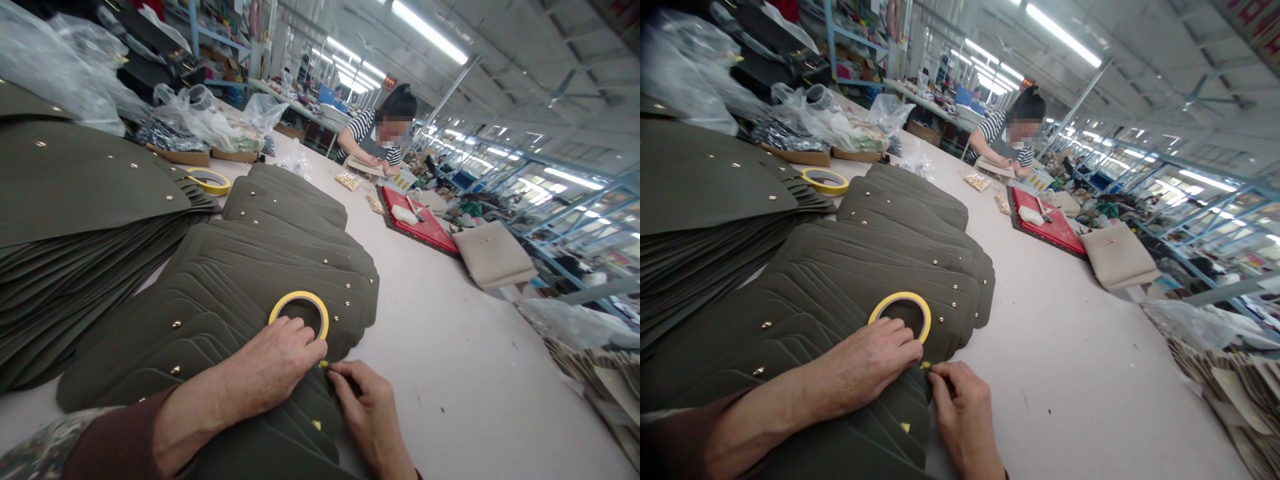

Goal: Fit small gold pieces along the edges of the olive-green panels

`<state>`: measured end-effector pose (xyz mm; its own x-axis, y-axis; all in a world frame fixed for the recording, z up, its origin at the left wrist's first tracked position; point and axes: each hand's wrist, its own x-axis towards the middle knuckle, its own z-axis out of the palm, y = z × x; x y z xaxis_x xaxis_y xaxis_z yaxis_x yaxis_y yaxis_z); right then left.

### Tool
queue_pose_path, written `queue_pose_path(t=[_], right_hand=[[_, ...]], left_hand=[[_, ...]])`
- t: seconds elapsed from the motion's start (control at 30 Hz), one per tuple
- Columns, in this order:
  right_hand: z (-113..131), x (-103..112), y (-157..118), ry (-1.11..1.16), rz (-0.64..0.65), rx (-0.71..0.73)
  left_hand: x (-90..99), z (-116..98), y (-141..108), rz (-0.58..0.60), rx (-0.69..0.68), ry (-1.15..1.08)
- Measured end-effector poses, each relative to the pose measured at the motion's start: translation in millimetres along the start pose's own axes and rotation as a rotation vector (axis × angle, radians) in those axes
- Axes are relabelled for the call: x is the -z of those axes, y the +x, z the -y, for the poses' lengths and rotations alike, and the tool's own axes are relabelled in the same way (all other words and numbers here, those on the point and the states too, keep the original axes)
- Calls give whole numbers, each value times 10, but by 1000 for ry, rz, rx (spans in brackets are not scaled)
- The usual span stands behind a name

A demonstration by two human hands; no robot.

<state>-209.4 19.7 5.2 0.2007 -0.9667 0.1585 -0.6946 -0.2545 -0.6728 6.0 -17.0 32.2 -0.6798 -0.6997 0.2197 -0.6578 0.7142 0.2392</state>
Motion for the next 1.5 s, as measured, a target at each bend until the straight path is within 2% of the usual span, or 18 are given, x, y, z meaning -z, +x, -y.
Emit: queue_pose_path(t=[0.17,0.3,0.4,0.5,0.57,0.6,0.7,0.8,0.9,0.97,1.13,1.2,1.27,1.33,1.5], right_hand=[[-9,-113,58,-234,-38,184],[28,-119,141,-365,-5,220],[70,-62,183,-310,46,163],[102,25,210,-165,158,73],[122,77,223,-81,233,54],[135,96,229,-44,226,58],[199,110,247,75,14,128],[284,74,272,121,-162,312],[343,26,302,25,-203,494],[352,-3,311,-35,-211,557],[305,-71,281,-162,-281,587],[296,-92,263,-176,-328,582],[316,-103,247,-144,-362,559],[361,-103,234,-51,-347,444],[408,-78,265,424,-165,-150]], left_hand=[[-12,28,-19,8,-71,-33],[-12,36,-13,-87,-77,-25],[9,64,-21,-235,-78,-102],[-5,114,-49,-393,-118,-187],[-32,141,-69,-423,-130,-208],[-45,149,-76,-413,-131,-207],[-64,154,-83,-358,-110,-177],[-57,146,-75,-330,-79,-155],[-45,132,-76,-304,-65,-164],[-41,120,-82,-297,-67,-190],[-46,103,-83,-314,-88,-236],[-48,107,-82,-287,-78,-205],[-52,107,-86,-253,-81,-160],[-60,96,-93,-279,-102,-111],[-79,2,-82,-406,-158,-96]])
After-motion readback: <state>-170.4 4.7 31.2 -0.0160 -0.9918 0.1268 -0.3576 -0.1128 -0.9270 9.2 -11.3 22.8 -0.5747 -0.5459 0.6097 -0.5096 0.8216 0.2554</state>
